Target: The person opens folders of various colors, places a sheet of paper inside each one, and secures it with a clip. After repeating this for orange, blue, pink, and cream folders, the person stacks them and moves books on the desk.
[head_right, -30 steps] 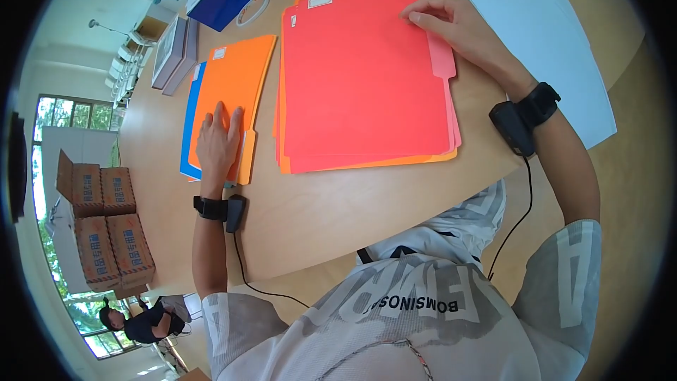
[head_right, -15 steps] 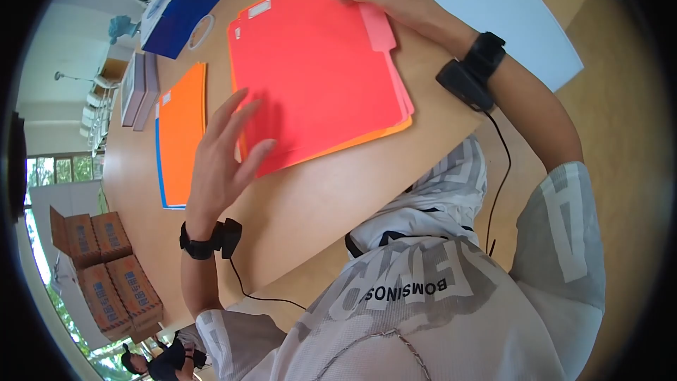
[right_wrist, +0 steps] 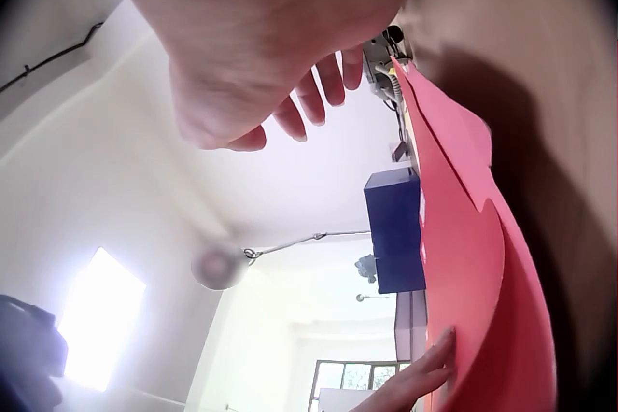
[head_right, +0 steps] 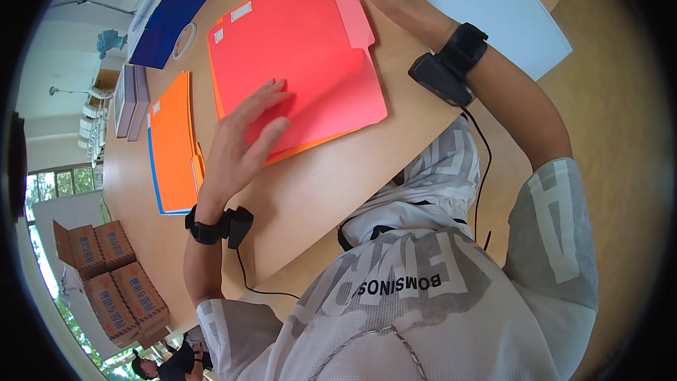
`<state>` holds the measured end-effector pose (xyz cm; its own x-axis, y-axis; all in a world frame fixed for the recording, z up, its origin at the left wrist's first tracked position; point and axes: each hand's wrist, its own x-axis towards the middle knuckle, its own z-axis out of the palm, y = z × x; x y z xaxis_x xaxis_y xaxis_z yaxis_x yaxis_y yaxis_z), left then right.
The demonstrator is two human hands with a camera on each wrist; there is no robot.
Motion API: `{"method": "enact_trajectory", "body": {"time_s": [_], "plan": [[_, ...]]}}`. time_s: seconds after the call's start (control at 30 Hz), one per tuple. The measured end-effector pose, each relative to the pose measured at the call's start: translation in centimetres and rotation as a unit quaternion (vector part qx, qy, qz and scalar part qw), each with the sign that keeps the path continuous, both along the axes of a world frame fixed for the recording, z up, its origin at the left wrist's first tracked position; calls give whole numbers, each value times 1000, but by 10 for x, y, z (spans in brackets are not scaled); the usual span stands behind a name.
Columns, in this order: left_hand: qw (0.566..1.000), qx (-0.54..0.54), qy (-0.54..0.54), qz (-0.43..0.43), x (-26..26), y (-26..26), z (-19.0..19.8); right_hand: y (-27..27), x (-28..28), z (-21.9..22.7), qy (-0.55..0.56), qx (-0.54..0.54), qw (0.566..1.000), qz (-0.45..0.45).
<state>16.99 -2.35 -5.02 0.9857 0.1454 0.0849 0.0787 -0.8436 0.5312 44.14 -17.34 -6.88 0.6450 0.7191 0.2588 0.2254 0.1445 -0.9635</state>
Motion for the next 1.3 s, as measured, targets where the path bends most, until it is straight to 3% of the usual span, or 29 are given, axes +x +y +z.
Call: {"method": "enact_trajectory", "body": {"time_s": [0.07, 0.13, 0.17, 0.2, 0.23, 0.27, 0.3, 0.33, 0.37, 0.4, 0.47, 0.53, 0.6, 0.67, 0.73, 0.8, 0.87, 0.93, 0.97, 1.03, 1.13, 1.2, 1.3], "plan": [[998, -54, -30, 29, -4, 1, 1, 5, 10, -13, -56, 56, 996, -38], [973, -32, -35, 226, -11, 0, 6, 9, 17, -17, -86, 79, 990, -79], [972, -30, -39, 230, -14, 2, 8, 11, 19, -19, -113, 102, 980, -125], [953, -110, -131, 249, -16, 5, 11, 13, 20, -26, -117, 108, 980, -123], [920, -189, -222, 263, -19, 8, 14, 14, 19, -36, -155, 82, 977, -120], [918, -187, -228, 265, -24, 12, 17, 15, 18, -46, -194, 55, 973, -116], [881, -274, -266, 280, -31, 15, 22, 14, 17, -49, -199, 59, 972, -112], [835, -358, -301, 290, -38, 18, 26, 13, 14, -51, -243, -8, 968, -65], [813, -379, -315, 309, -48, 19, 29, 12, 11, -54, -285, -74, 955, -21], [812, -378, -321, 308, -55, 19, 31, 11, 11, -57, -290, -70, 954, -20], [795, -337, -320, 389, -69, 18, 34, 8, 10, -64, -412, -186, 891, 33], [802, -320, -306, 401, -104, 29, 28, 6, 7, -59, -386, -196, 900, 44], [866, -258, -45, 426, -140, 45, 19, 5, 8, -55, -361, -210, 908, 49], [890, -200, 67, 405, -142, 26, 26, 5, 8, -55, -372, -209, 902, 56], [908, -174, 63, 376, -134, 12, 23, 3, 6, -54, -371, -218, 901, 55], [971, -12, -32, 236, -118, 4, 24, 2, 6, -53, -371, -226, 899, 58], [978, 2, -58, 200, -92, 13, 29, 5, 5, -44, -320, -216, 920, 73], [988, 72, -76, 110, -64, 28, 29, -3, 3, -26, -310, -183, 933, 26], [989, 68, -78, 108, -53, 35, 31, -11, 6, -16, -279, -175, 944, -20], [994, 4, 45, 101, -38, 47, 35, -36, 7, 3, -246, -170, 951, -73], [992, -19, 62, 104, -30, 55, 29, -83, 8, 20, -278, -214, 924, -151], [994, -25, 57, 89, -30, 61, 15, -108, 11, 16, -328, -332, 871, -155], [994, -49, 34, 87, -27, 69, -5, -133, 14, -8, -435, -317, 828, -154]]}}
